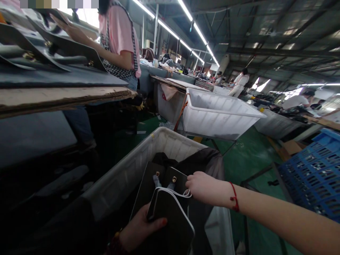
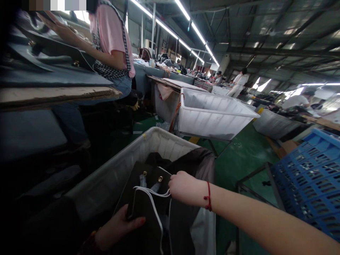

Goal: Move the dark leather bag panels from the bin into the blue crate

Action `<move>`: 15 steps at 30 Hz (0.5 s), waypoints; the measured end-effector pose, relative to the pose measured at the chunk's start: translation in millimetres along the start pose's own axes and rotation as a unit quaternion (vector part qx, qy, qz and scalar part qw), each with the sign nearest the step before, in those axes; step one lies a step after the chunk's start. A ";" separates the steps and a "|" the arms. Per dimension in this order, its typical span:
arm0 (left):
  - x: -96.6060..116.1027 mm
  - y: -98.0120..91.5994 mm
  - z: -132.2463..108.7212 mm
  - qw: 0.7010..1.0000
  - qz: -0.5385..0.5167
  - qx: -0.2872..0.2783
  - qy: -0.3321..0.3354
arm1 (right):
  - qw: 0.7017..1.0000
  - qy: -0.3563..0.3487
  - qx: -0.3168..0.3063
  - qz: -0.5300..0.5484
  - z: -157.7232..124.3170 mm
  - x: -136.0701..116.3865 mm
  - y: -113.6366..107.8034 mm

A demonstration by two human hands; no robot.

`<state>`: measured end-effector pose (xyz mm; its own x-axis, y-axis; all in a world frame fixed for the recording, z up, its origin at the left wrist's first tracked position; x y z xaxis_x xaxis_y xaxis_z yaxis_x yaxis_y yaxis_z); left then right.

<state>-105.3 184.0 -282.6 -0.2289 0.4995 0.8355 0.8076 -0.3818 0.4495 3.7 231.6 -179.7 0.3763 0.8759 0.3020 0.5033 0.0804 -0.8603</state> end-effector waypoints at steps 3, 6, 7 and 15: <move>1.8 23.9 -2.8 0.996 -0.036 -0.082 0.009 | 1.000 0.029 0.000 0.012 -1.0 20.6 6.4; 4.7 33.4 0.5 0.993 0.046 -0.095 0.052 | 0.997 0.070 -0.021 0.002 -0.3 40.8 17.6; 4.3 30.7 3.8 0.989 0.110 -0.068 0.066 | 0.997 0.065 -0.027 0.007 1.3 39.8 19.3; -21.3 36.0 19.2 0.912 0.406 -0.023 0.055 | 0.993 -0.084 -0.060 0.056 28.2 -36.1 -10.8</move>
<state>-60.9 174.5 -290.2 0.3801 -0.0429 0.9240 0.7111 -0.6253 -0.3215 -37.3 212.5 -192.9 0.3047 0.9442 0.1249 0.5590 -0.0711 -0.8261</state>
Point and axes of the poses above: each hand's wrist, its own z-axis towards the middle knuckle, its own y-axis out of the palm, x = y × z, the point moved 10 cm from there along z, towards the middle knuckle, and after that the axes turned 11 degrees about -z, right-handed, at the moved point
